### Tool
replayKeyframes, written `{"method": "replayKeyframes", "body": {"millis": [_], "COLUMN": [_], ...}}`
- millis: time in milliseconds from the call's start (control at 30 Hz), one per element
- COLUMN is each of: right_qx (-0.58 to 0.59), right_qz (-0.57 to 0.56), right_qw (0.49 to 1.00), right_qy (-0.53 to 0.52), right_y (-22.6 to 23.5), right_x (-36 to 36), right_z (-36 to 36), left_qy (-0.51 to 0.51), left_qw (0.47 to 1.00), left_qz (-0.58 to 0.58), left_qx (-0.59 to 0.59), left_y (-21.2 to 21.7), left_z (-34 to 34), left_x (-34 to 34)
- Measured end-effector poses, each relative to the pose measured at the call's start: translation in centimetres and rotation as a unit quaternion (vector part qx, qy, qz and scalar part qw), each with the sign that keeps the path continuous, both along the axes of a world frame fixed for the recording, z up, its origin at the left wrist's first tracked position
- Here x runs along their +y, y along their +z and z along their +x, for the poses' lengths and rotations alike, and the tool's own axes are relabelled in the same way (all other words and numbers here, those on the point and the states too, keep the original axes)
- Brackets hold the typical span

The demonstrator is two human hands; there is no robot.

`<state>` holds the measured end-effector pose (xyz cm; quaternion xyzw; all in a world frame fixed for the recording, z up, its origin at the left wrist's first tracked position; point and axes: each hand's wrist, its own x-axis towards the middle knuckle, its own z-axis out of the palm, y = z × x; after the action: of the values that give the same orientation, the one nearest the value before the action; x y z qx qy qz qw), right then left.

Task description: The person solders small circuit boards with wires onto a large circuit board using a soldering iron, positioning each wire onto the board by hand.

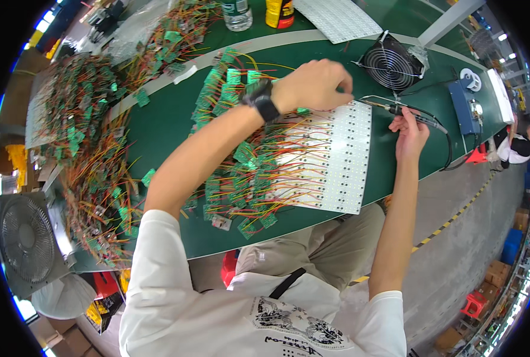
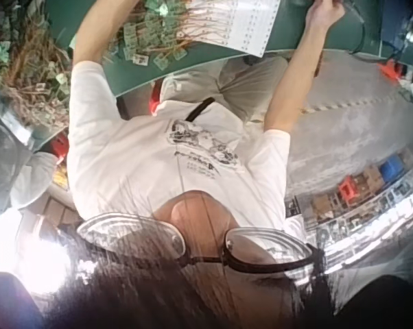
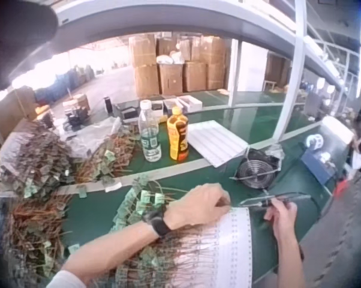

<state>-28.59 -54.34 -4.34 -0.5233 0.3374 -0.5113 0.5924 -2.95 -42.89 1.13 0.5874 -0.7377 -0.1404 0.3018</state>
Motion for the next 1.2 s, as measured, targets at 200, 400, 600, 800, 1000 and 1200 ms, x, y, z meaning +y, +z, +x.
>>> {"method": "replayKeyframes", "body": {"millis": [200, 400, 600, 800, 1000, 1200], "right_qx": [-0.016, -0.017, -0.018, -0.023, -0.029, -0.027], "right_qz": [-0.005, -0.003, 0.004, 0.001, 0.001, -0.001], "right_qw": [1.000, 1.000, 1.000, 0.999, 0.999, 0.999], "right_qy": [0.006, 0.009, 0.021, 0.025, 0.019, 0.019], "right_y": [-0.4, -0.3, -0.1, -0.4, 0.2, 0.2], "right_x": [-0.8, -0.8, -0.6, -0.6, -0.1, -0.2], "right_z": [-0.6, -1.2, -0.8, -0.8, -0.6, -0.6], "left_qy": [-0.021, 0.199, 0.228, 0.195, 0.278, 0.419], "left_qw": [0.992, 0.956, 0.939, 0.960, 0.949, 0.906], "left_qz": [-0.124, 0.032, 0.184, 0.139, 0.088, -0.018], "left_qx": [-0.022, -0.211, -0.179, -0.144, -0.121, 0.066], "left_y": [6.9, 8.1, 6.3, 3.2, 3.3, 1.9], "left_z": [3.4, 5.7, 7.4, 7.8, 8.7, 10.0], "left_x": [3.0, 17.3, 30.1, 33.5, 35.1, 36.1]}}
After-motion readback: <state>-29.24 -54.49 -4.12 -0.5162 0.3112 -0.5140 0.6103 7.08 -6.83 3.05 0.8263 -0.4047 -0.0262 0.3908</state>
